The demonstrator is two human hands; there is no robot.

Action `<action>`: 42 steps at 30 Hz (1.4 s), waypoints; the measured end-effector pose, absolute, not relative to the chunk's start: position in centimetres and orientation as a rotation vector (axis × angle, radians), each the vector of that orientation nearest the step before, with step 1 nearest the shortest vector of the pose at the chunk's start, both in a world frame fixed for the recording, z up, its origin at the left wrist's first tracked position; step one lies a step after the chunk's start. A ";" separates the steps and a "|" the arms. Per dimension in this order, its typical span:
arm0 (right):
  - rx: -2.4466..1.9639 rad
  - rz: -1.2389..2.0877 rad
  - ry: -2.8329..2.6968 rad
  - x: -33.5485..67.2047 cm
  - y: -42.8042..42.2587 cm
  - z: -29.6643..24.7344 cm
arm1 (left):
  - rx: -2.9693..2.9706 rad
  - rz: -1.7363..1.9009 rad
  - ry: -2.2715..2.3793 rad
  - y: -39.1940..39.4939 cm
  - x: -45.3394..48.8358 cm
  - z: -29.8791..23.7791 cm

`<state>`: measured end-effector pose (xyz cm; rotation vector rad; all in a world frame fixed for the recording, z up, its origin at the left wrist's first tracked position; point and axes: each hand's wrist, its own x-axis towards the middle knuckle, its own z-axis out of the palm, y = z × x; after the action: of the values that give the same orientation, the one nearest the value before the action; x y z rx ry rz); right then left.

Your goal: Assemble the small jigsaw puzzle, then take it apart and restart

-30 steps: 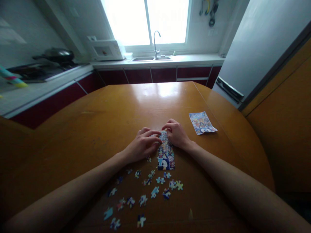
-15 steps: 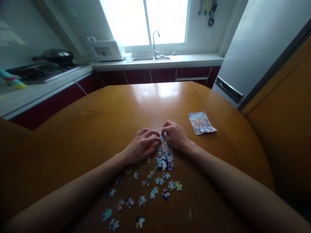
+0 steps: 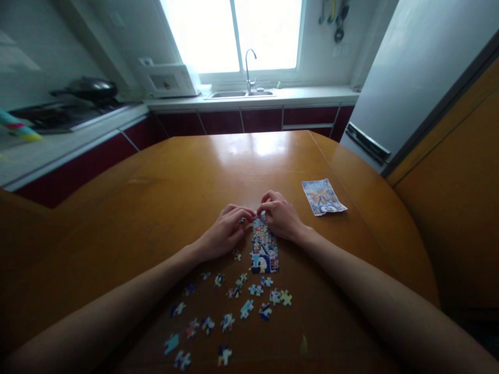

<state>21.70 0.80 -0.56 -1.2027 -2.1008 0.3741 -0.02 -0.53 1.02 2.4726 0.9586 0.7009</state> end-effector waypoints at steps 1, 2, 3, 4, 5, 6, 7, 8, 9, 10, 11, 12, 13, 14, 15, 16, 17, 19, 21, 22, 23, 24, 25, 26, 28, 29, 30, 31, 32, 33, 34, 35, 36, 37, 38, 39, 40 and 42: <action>-1.211 0.374 -2.106 21.7 0.8 -0.5 | 2.446 0.739 0.962 -0.5 0.0 1.0; -1.216 0.378 -2.112 21.7 0.8 -0.5 | 2.424 0.778 0.973 -0.4 0.0 0.9; -1.220 0.385 -2.117 21.7 0.9 -0.6 | 2.408 0.811 0.991 -0.4 0.0 0.9; -1.222 0.396 -2.118 21.6 0.9 -0.6 | 2.397 0.835 1.013 -0.3 0.0 0.9; -1.219 0.410 -2.112 21.5 0.9 -0.7 | 2.390 0.853 1.038 -0.2 0.0 0.9; -1.211 0.430 -2.097 21.4 0.9 -0.8 | 2.382 0.869 1.068 -0.2 0.0 0.9; -1.196 0.456 -2.063 21.3 1.0 -0.9 | 2.371 0.887 1.103 -0.1 0.0 0.9; -1.179 0.485 -2.010 21.3 1.1 -0.9 | 2.359 0.907 1.139 0.0 0.0 0.9; -1.165 0.510 -1.935 21.3 1.3 -0.8 | 2.343 0.928 1.174 0.0 0.0 0.8; -1.158 0.526 -1.846 21.4 1.4 -0.7 | 2.326 0.949 1.205 0.1 0.0 0.8; -1.163 0.530 -1.758 21.6 1.6 -0.4 | 2.312 0.963 1.226 0.2 0.0 0.8; -1.180 0.520 -1.684 21.9 1.7 0.0 | 2.302 0.973 1.236 0.2 0.0 0.7; -1.202 0.500 -1.638 22.2 1.7 0.5 | 2.294 0.977 1.238 0.3 0.0 0.7; -1.226 0.475 -1.632 22.5 1.6 1.1 | 2.289 0.978 1.236 0.3 0.0 0.6; -1.248 0.448 -1.658 22.9 1.3 1.7 | 2.285 0.978 1.232 0.3 -0.1 0.6; -1.264 0.423 -1.711 23.1 0.9 2.3 | 2.282 0.977 1.228 0.3 -0.1 0.6; -1.270 0.399 -1.784 23.3 0.2 2.9 | 2.279 0.977 1.225 0.3 -0.1 0.6; -1.257 0.364 -1.933 23.4 -1.5 3.6 | 2.272 0.978 1.225 0.3 -0.1 0.6; -1.210 0.359 -2.084 23.2 -3.5 3.9 | 2.266 0.984 1.230 0.3 -0.1 0.6; -1.195 0.371 -2.158 23.1 -4.4 3.8 | 2.262 0.987 1.236 0.3 -0.1 0.6; -1.190 0.386 -2.224 23.1 -5.3 3.6 | 2.257 0.987 1.241 0.2 -0.1 0.6; -1.190 0.405 -2.276 23.1 -6.0 3.4 | 2.252 0.986 1.242 0.2 -0.1 0.6; -1.196 0.424 -2.321 23.2 -6.6 3.2 | 2.249 0.984 1.242 0.2 -0.1 0.6; -1.202 0.440 -2.356 23.3 -7.1 3.0 | 2.246 0.982 1.240 0.2 -0.1 0.5; -1.201 0.473 -2.413 23.6 -7.6 2.6 | 2.243 0.979 1.237 0.3 -0.1 0.4; -1.194 0.490 -2.435 23.7 -7.6 2.5 | 2.245 0.980 1.238 0.3 -0.1 0.4; -1.185 0.506 -2.452 23.9 -7.6 2.4 | 2.249 0.979 1.237 0.3 -0.1 0.4; -1.176 0.519 -2.466 24.0 -7.5 2.4 | 2.254 0.977 1.237 0.3 -0.1 0.3; -1.172 0.529 -2.475 24.2 -7.4 2.4 | 2.261 0.975 1.236 0.3 -0.1 0.3; -1.171 0.536 -2.481 24.4 -7.3 2.5 | 2.268 0.975 1.237 0.3 -0.1 0.3; -1.171 0.540 -2.485 24.6 -7.1 2.5 | 2.274 0.972 1.237 0.3 -0.1 0.3; -1.169 0.542 -2.488 24.9 -7.0 2.5 | 2.277 0.968 1.239 0.3 -0.1 0.4; -1.165 0.545 -2.490 25.2 -6.9 2.5 | 2.278 0.963 1.240 0.3 -0.1 0.4; -1.158 0.551 -2.492 25.4 -6.9 2.5 | 2.279 0.959 1.240 0.3 -0.1 0.4; -1.150 0.557 -2.489 25.7 -6.8 2.4 | 2.278 0.956 1.240 0.3 0.0 0.4; -1.140 0.564 -2.479 25.9 -6.7 2.3 | 2.277 0.956 1.241 0.3 0.0 0.4; -1.128 0.568 -2.455 26.1 -6.5 2.2 | 2.275 0.958 1.245 0.3 0.0 0.4; -1.111 0.563 -2.348 26.3 -5.9 2.1 | 2.276 0.959 1.258 0.4 0.0 0.3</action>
<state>26.26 -5.85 2.10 -1.1114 -2.3476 0.5631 -0.02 0.37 0.31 2.2764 1.2581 0.9589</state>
